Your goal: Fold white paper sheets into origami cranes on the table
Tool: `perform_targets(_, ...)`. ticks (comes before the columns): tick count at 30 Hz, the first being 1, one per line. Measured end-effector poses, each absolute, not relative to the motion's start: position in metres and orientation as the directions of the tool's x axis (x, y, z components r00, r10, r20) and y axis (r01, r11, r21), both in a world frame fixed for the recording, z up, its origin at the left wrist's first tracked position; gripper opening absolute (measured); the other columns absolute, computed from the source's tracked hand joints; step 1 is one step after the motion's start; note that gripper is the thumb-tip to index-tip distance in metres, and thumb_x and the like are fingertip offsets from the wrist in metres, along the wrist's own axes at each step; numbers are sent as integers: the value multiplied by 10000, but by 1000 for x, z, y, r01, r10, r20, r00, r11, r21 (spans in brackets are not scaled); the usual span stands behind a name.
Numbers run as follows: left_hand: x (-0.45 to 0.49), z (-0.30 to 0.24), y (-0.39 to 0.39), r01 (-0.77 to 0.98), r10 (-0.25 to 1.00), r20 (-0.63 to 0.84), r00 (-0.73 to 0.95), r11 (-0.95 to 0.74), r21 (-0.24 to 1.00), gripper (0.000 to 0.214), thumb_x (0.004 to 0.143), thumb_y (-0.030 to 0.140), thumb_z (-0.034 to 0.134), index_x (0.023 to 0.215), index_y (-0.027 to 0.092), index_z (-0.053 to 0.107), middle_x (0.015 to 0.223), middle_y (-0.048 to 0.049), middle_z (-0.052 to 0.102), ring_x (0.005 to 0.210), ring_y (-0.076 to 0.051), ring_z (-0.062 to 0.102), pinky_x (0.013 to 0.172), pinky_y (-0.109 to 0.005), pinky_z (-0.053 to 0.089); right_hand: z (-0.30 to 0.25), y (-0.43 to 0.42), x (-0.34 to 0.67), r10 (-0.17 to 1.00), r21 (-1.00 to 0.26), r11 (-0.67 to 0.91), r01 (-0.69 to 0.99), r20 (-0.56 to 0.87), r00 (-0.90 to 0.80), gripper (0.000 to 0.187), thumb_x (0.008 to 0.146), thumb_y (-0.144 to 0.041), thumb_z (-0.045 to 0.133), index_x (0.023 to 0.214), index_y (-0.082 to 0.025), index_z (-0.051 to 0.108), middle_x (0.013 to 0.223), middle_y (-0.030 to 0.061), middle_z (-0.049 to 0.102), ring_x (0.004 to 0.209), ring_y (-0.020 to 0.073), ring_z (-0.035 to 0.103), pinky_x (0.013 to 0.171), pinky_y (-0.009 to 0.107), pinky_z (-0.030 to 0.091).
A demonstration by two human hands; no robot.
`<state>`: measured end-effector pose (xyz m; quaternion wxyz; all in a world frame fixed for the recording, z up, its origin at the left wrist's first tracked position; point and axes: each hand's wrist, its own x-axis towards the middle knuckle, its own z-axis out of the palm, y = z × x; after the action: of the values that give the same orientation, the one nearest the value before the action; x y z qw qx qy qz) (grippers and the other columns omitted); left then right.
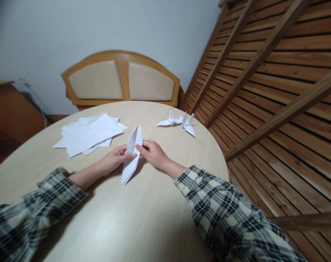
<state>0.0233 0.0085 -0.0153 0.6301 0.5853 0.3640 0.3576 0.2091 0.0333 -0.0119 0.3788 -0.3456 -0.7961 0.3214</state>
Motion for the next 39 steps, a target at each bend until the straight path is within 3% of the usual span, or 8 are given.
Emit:
perform_targets(7, 22, -14, 5, 124, 886, -39, 461, -21, 992, 396, 887, 502, 570, 831, 116, 639, 723, -64, 652, 578, -128, 524, 547, -258, 388, -15, 34, 208, 790, -751, 575, 325, 408, -458, 314, 939, -398, 490, 746, -181, 609, 763, 35, 613, 757, 165, 552, 739, 311, 438)
perform_targets(15, 21, -14, 6, 251, 906, 4, 424, -122, 960, 492, 901, 581, 494, 784, 122, 625, 672, -49, 621, 570, -138, 509, 507, -250, 370, -13, 32, 208, 780, -682, 609, 405, 424, -460, 337, 946, -384, 469, 708, -174, 584, 689, 14, 567, 675, 143, 522, 642, 279, 409)
perform_targets(21, 26, -12, 2, 212, 900, -42, 434, -57, 976, 484, 889, 603, 481, 811, 139, 595, 678, -51, 638, 570, -159, 550, 513, -264, 405, -15, 32, 208, 786, -701, 599, 387, 425, -448, 349, 924, -399, 479, 667, -177, 559, 654, 7, 534, 654, 140, 495, 624, 281, 385)
perform_targets(24, 24, -13, 2, 226, 894, -40, 447, -70, 972, 471, 894, 594, 475, 807, 144, 584, 688, -46, 622, 583, -157, 542, 526, -266, 410, -15, 32, 208, 819, -824, 505, 259, 361, -446, 330, 893, -440, 519, 710, -172, 580, 689, 13, 564, 671, 142, 506, 640, 285, 410)
perform_targets(29, 20, -10, 4, 344, 842, 34, 539, -257, 903, 437, 925, 538, 449, 733, 160, 552, 656, -10, 530, 580, -127, 446, 531, -244, 374, -10, 31, 207, 858, -963, 266, 36, 220, -463, 369, 747, -516, 690, 777, -161, 592, 730, 5, 593, 662, 128, 514, 622, 270, 425)
perform_targets(39, 19, -9, 6, 384, 786, -8, 619, -294, 875, 435, 932, 538, 423, 752, 171, 571, 659, -3, 532, 582, -137, 455, 563, -254, 394, -6, 29, 209, 898, -992, 120, 25, 98, -429, 417, 661, -541, 765, 666, -144, 638, 631, 0, 604, 583, 107, 504, 547, 243, 391)
